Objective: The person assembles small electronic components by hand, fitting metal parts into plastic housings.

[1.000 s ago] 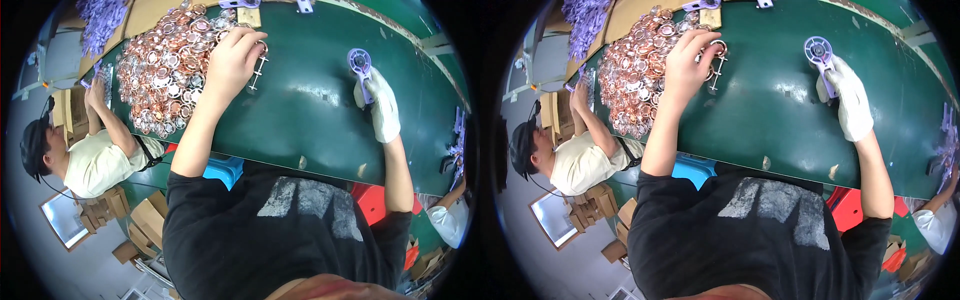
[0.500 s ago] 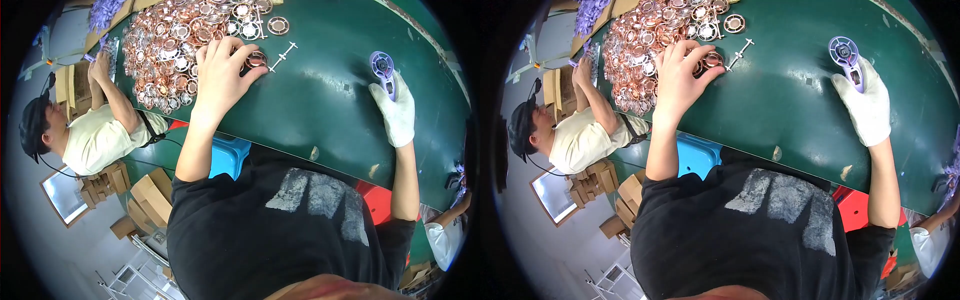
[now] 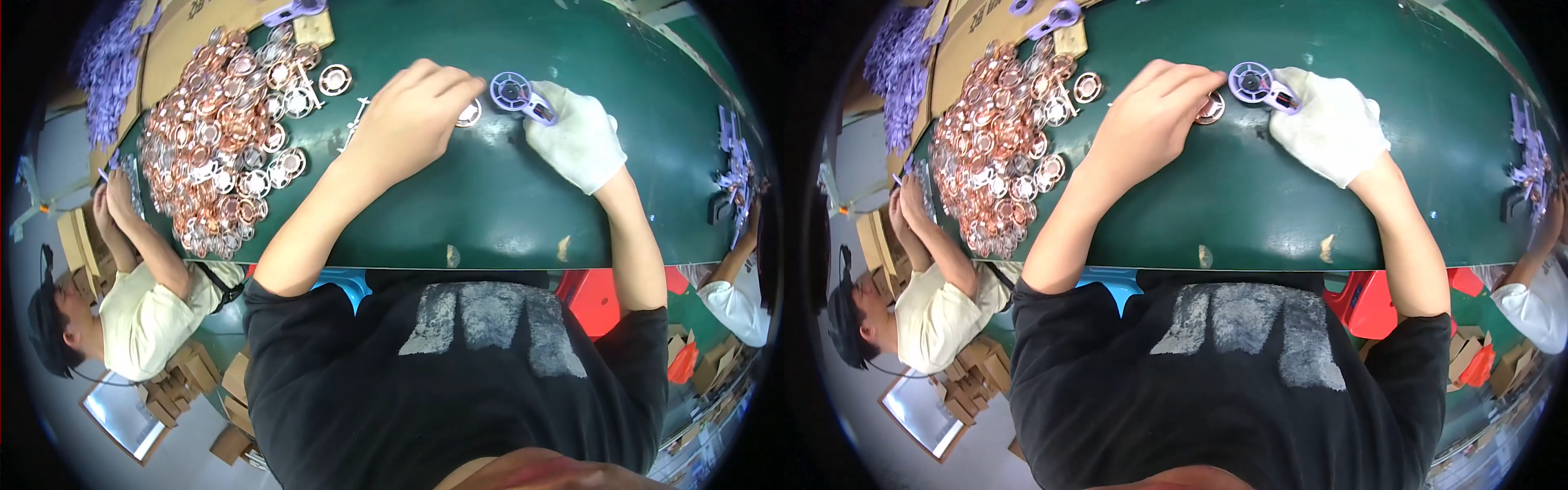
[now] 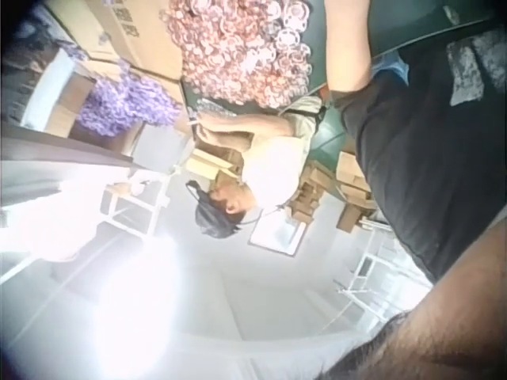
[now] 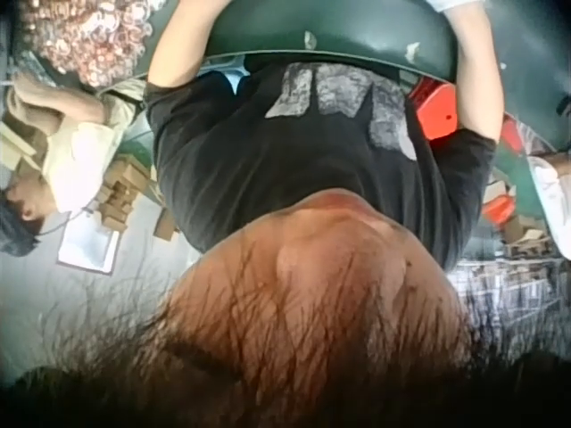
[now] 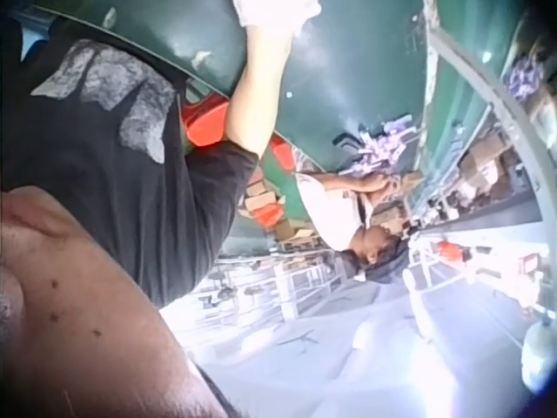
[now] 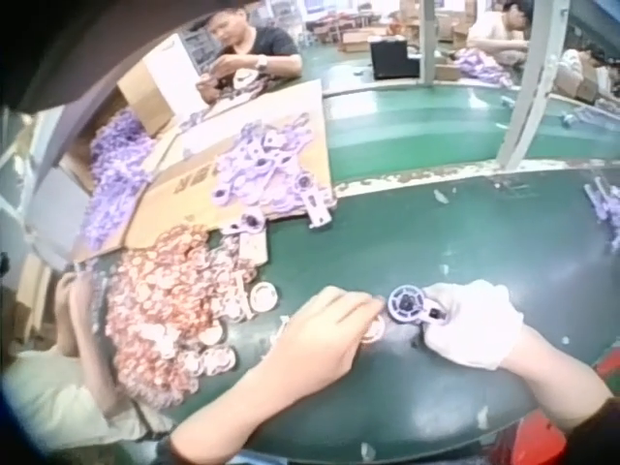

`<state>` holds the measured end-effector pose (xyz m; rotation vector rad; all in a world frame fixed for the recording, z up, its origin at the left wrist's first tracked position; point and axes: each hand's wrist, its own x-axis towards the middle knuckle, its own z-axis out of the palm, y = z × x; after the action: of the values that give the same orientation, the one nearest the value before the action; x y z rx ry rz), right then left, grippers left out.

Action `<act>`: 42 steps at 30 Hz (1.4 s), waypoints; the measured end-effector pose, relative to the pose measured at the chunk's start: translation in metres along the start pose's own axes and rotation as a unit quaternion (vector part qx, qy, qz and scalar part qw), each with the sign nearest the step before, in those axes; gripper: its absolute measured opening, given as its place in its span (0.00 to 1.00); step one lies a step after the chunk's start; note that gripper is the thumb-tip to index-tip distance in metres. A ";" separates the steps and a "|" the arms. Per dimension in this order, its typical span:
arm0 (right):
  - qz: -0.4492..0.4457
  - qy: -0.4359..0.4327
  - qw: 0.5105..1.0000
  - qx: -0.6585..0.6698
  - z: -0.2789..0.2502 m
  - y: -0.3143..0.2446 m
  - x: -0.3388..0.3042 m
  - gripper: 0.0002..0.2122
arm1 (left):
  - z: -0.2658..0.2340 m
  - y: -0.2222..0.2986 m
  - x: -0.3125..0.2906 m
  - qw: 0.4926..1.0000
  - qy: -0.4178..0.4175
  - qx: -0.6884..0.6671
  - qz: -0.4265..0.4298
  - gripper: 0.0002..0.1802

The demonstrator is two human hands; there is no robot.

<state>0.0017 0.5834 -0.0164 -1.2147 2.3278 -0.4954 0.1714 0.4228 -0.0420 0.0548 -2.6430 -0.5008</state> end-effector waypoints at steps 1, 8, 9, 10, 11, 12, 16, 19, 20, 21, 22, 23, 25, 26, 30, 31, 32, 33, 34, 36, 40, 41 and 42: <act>0.003 0.006 1.000 0.001 -0.002 0.000 0.000 0.22 | 0.002 0.000 -0.001 0.999 0.019 0.012 -0.031 0.20; 0.005 0.002 1.000 -0.005 -0.004 0.004 0.001 0.23 | 0.015 0.008 -0.012 0.989 0.021 0.084 -0.121 0.31; 0.000 0.000 1.000 0.000 -0.005 0.006 0.002 0.22 | 0.019 0.003 -0.012 0.993 0.017 0.058 -0.106 0.30; -0.006 -0.001 1.000 0.004 -0.006 0.007 0.002 0.22 | 0.021 0.000 -0.013 0.995 0.013 0.032 -0.090 0.29; -0.007 -0.005 1.000 0.002 -0.005 0.006 0.002 0.22 | 0.020 -0.001 -0.015 0.995 0.006 0.046 -0.090 0.29; -0.006 -0.002 1.000 0.009 -0.004 0.007 0.001 0.21 | 0.018 0.002 -0.013 0.995 0.006 0.041 -0.090 0.29; 0.004 -0.008 1.000 0.001 -0.004 0.005 0.002 0.20 | 0.012 0.012 -0.011 0.995 -0.001 0.016 -0.101 0.35; -0.005 0.008 1.000 0.009 -0.002 0.005 0.000 0.20 | 0.015 0.013 -0.014 0.994 0.008 0.025 -0.108 0.37; -0.004 0.006 1.000 0.009 -0.002 0.006 -0.001 0.20 | 0.016 0.014 -0.013 0.993 0.007 0.040 -0.107 0.36; -0.018 0.009 1.000 0.009 -0.003 0.007 -0.001 0.19 | 0.016 0.015 -0.013 0.993 0.004 0.055 -0.106 0.35; -0.031 0.012 0.999 0.009 -0.003 0.007 -0.002 0.19 | 0.018 0.013 -0.014 0.993 0.003 0.054 -0.107 0.35; -0.031 0.010 0.999 0.010 -0.002 0.008 -0.003 0.19 | 0.020 0.009 -0.016 0.996 0.013 0.034 -0.080 0.33; -0.032 0.001 0.998 0.052 -0.001 0.009 -0.004 0.18 | 0.020 0.006 -0.016 0.998 0.023 0.013 -0.051 0.31; -0.032 0.000 0.998 0.053 -0.001 0.007 -0.005 0.18 | 0.017 0.009 -0.013 0.996 0.072 -0.027 -0.048 0.31; -0.038 -0.116 0.988 0.098 0.000 -0.007 -0.015 0.16 | 0.019 0.016 -0.006 0.987 0.122 -0.100 -0.005 0.34; -0.032 -0.134 0.982 0.126 -0.001 -0.010 -0.017 0.16 | 0.019 0.018 -0.005 0.985 0.114 -0.128 -0.014 0.34; -0.026 -0.151 0.976 0.153 -0.001 -0.012 -0.018 0.16 | 0.020 0.020 -0.007 0.985 0.113 -0.128 -0.016 0.34; -0.029 -0.173 0.970 0.167 -0.002 -0.009 -0.017 0.17 | 0.021 0.022 -0.008 0.976 0.123 -0.176 -0.043 0.35; -0.028 -0.172 0.970 0.168 0.000 -0.008 -0.018 0.17 | 0.021 0.023 -0.009 0.963 0.131 -0.223 -0.069 0.35; -0.055 -0.151 0.957 0.240 0.004 -0.004 -0.020 0.19 | 0.021 0.019 -0.006 0.966 0.146 -0.210 -0.038 0.35; -0.067 -0.148 0.960 0.226 0.005 -0.001 -0.020 0.21 | 0.021 0.022 -0.008 0.963 0.123 -0.235 -0.043 0.35; -0.065 -0.154 0.957 0.237 0.005 0.000 -0.020 0.20 | 0.020 0.023 -0.008 0.963 0.122 -0.237 -0.041 0.35; -0.064 -0.161 0.953 0.248 0.006 0.001 -0.021 0.20 | 0.017 0.023 -0.007 0.967 0.117 -0.224 -0.036 0.34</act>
<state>0.0144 0.6004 -0.0167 -1.1023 1.7195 -0.8022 0.1712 0.4507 -0.0508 0.0641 -2.2493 -1.0359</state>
